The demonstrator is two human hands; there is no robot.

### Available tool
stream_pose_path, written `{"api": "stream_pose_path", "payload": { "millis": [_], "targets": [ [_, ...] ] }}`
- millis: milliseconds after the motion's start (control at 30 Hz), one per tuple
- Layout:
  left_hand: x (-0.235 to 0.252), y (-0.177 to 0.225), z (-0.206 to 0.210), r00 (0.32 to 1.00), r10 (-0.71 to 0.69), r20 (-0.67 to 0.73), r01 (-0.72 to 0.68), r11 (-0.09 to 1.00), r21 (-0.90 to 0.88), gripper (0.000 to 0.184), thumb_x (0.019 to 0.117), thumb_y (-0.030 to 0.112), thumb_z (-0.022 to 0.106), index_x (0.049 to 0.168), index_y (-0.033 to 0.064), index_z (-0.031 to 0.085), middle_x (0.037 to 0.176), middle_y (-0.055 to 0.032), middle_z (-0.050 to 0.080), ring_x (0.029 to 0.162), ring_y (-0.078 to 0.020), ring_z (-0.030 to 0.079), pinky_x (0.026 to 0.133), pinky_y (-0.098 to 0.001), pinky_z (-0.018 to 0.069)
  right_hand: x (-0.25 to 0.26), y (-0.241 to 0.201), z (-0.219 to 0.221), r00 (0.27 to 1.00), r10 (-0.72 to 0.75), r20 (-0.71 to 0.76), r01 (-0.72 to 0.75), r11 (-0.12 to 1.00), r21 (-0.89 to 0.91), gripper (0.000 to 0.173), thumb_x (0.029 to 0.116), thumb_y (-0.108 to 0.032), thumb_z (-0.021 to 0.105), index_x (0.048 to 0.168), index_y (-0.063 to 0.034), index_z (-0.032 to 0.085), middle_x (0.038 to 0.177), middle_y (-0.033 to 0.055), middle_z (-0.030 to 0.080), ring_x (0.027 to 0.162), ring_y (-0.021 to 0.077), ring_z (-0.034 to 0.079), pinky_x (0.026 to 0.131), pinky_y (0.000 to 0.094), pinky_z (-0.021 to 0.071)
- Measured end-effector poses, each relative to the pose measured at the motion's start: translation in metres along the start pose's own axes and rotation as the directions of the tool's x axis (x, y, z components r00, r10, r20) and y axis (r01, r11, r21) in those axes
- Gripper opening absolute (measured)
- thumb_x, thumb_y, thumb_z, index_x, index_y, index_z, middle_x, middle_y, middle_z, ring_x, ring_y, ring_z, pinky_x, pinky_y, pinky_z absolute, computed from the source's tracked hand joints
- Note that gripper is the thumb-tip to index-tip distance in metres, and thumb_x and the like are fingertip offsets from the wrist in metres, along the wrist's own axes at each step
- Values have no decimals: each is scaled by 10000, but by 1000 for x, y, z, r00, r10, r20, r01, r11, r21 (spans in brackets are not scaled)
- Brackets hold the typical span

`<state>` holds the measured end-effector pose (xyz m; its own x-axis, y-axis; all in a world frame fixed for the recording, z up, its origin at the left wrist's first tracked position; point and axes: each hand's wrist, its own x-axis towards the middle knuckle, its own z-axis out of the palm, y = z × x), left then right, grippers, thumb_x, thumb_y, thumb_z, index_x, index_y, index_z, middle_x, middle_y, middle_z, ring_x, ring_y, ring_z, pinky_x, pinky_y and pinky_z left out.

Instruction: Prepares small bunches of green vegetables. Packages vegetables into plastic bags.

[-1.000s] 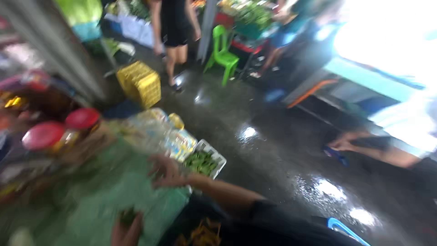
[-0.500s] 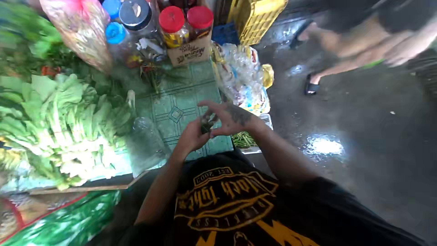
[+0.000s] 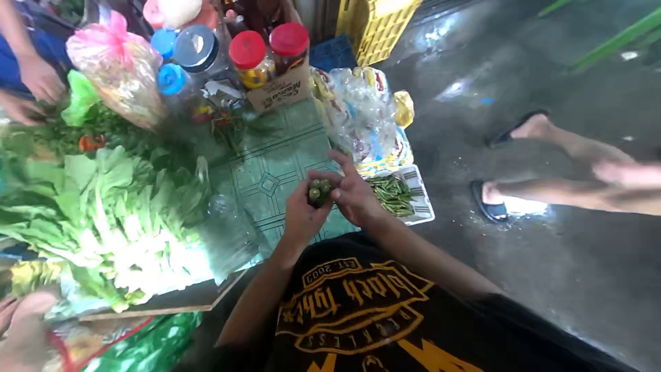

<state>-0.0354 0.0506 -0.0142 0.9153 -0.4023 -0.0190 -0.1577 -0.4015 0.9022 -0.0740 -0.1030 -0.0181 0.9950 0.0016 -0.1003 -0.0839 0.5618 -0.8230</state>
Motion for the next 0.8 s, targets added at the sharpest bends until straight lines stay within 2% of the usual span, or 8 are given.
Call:
{"api": "stream_pose_path", "payload": {
  "millis": [133, 267, 367, 467, 533, 633, 700, 800],
  "targets": [
    [4, 9, -8, 997, -20, 80, -20, 881, 472, 327, 887, 260, 754, 1108, 28, 689, 931, -150, 708, 844, -318, 708, 751, -549, 588, 10, -14, -1, 983, -131, 133, 174, 897, -406, 1034, 740, -316, 859, 1564, -110, 270, 1232, 74, 706, 1180, 227, 657, 1033, 447, 543],
    [1, 24, -10, 983, -150, 109, 50, 779, 625, 335, 888, 261, 761, 1146, 61, 689, 994, -150, 716, 909, -335, 711, 772, -544, 584, 9, -13, -2, 995, -77, 60, 97, 824, -558, 815, 694, -126, 818, 1428, -71, 468, 1229, 125, 640, 1080, 222, 658, 932, 417, 576],
    [-1, 24, -8, 954, -269, 134, 138, 788, 600, 568, 888, 350, 778, 1345, 76, 584, 1029, -132, 723, 917, -310, 717, 799, -534, 591, 5, -14, -13, 999, 33, -26, -42, 830, -556, 796, 676, -119, 774, 1413, -129, 473, 1298, 120, 577, 1054, 236, 659, 847, 421, 600],
    [-5, 22, -3, 920, -331, 210, 163, 809, 564, 831, 811, 291, 842, 1488, 59, 419, 1252, -175, 644, 1025, -333, 694, 860, -541, 591, -2, -10, -34, 966, 111, 233, 82, 725, -684, 562, 804, -180, 841, 1322, -102, 639, 1261, 85, 653, 1058, 178, 678, 876, 390, 615],
    [-10, 23, 4, 891, -361, 276, 146, 803, 578, 808, 805, 332, 835, 1470, 79, 453, 1239, -158, 650, 1028, -316, 690, 859, -535, 590, -9, -5, -52, 950, 133, 283, 97, 734, -672, 326, 830, -148, 823, 1140, -96, 736, 1064, 46, 720, 895, 135, 701, 784, 355, 628],
    [-15, 22, 19, 856, -350, 381, 93, 829, 552, 487, 866, 367, 764, 1255, 105, 634, 1107, -111, 699, 997, -278, 696, 855, -516, 584, -21, -10, -80, 955, 173, 241, -14, 838, -546, 273, 863, -113, 759, 1125, -52, 717, 910, 78, 749, 724, 169, 716, 666, 354, 636],
    [-16, 19, 29, 822, -338, 458, 47, 842, 537, 471, 882, 397, 750, 1232, 99, 650, 1097, -111, 701, 1005, -278, 694, 867, -517, 579, -31, -8, -89, 955, 187, 232, -24, 824, -566, 297, 858, -128, 751, 1143, -67, 695, 971, 72, 743, 745, 166, 721, 678, 357, 642],
    [-15, 10, 37, 795, -257, 549, -16, 897, 442, 719, 814, 527, 817, 1347, 100, 592, 1197, -124, 672, 1072, -275, 672, 919, -513, 568, -44, -4, -108, 959, 210, 189, -64, 813, -579, 298, 863, -155, 784, 1141, -73, 718, 1065, 69, 730, 820, 161, 722, 732, 360, 649]
  ]
}}
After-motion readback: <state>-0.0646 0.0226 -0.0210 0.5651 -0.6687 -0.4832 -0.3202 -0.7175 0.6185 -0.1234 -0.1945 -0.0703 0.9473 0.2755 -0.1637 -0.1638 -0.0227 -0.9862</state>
